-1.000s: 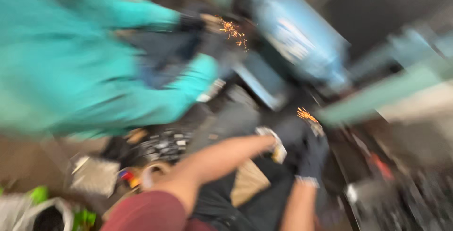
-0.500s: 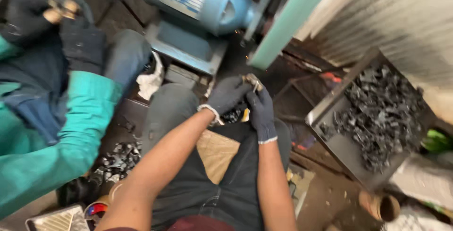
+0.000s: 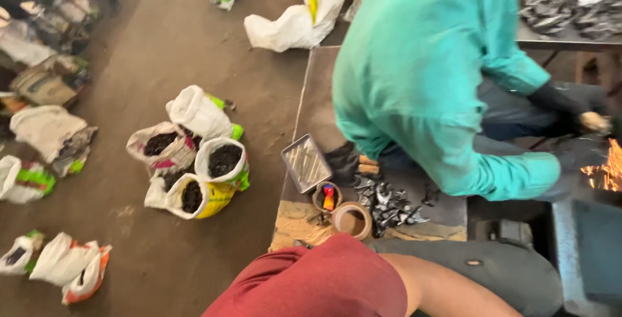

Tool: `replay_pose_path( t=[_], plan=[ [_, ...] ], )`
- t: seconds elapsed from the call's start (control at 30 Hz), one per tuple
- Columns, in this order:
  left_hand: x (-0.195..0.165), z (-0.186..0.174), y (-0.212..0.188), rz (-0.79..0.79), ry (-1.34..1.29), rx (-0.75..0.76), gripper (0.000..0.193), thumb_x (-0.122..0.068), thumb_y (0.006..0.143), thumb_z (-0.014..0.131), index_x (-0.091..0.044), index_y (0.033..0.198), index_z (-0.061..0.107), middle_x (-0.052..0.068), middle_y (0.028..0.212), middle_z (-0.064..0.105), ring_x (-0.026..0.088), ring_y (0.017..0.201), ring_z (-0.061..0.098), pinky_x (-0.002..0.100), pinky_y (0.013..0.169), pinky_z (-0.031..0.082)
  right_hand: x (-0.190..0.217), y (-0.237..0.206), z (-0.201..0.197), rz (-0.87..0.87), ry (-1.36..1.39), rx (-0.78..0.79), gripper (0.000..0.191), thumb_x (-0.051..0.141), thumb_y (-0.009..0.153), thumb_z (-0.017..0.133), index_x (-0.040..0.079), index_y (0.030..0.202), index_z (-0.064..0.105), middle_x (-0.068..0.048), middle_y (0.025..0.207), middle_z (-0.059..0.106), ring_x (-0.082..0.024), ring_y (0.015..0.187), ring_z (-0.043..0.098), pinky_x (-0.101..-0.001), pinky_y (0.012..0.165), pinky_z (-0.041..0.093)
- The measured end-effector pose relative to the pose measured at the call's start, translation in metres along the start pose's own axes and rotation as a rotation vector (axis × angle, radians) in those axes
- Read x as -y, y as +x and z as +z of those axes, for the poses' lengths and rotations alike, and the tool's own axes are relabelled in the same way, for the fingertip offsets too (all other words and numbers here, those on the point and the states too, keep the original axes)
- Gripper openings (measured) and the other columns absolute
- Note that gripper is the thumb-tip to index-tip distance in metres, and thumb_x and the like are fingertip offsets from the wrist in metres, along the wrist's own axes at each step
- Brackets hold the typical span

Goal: The person sits on the floor and repeatedly presses small metal parts against a belt grinder to smooth their surfaces. They handle the parts one at a time, rotating them in gloved hands to grind different edges, and place finished pieces into a nearby metal tray.

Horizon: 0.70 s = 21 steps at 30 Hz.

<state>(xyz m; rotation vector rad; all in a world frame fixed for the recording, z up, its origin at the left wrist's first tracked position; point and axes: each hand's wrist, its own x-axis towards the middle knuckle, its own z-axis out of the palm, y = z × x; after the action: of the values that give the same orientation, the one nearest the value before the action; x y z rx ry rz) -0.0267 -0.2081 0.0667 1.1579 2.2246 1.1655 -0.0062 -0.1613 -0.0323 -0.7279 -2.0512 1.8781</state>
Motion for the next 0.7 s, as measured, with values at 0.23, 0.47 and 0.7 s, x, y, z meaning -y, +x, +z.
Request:
replay_pose_path(
  t=[0.23, 0.47, 0.7],
  plan=[
    [-0.007, 0.035, 0.035, 0.058, 0.041, -0.052, 0.024, -0.022, 0.090, 0.063, -0.005, 0.102, 0.076, 0.017, 0.104, 0.075, 0.034, 0.099, 0.071, 0.042, 0.090, 0.052, -0.003, -0.011, -0.014, 0.021, -0.073, -0.027, 0.038, 0.008, 0.092, 0.062, -0.003, 0.127, 0.065, -0.014, 0.128, 0.068, -0.024, 0.118, 0.064, -0.0379, 0.104, 0.051],
    [0.018, 0.129, 0.113, 0.177, -0.061, -0.052, 0.022, -0.018, 0.090, 0.061, -0.003, 0.099, 0.075, 0.020, 0.102, 0.074, 0.036, 0.098, 0.070, 0.045, 0.090, 0.051, -0.014, 0.035, -0.194, 0.130, -0.507, -0.141, 0.041, 0.008, 0.088, 0.064, -0.003, 0.127, 0.066, -0.014, 0.130, 0.068, -0.025, 0.119, 0.065, -0.0370, 0.104, 0.050],
    [0.004, 0.191, 0.173, 0.146, 0.099, -0.007, 0.021, -0.014, 0.089, 0.059, 0.000, 0.096, 0.073, 0.022, 0.101, 0.072, 0.039, 0.097, 0.068, 0.048, 0.089, 0.050, -0.018, 0.073, -0.269, 0.020, 0.301, -0.168, 0.028, 0.011, 0.091, 0.068, -0.004, 0.113, 0.074, -0.006, 0.106, 0.077, -0.015, 0.096, 0.069, -0.0288, 0.089, 0.055]
  ],
)
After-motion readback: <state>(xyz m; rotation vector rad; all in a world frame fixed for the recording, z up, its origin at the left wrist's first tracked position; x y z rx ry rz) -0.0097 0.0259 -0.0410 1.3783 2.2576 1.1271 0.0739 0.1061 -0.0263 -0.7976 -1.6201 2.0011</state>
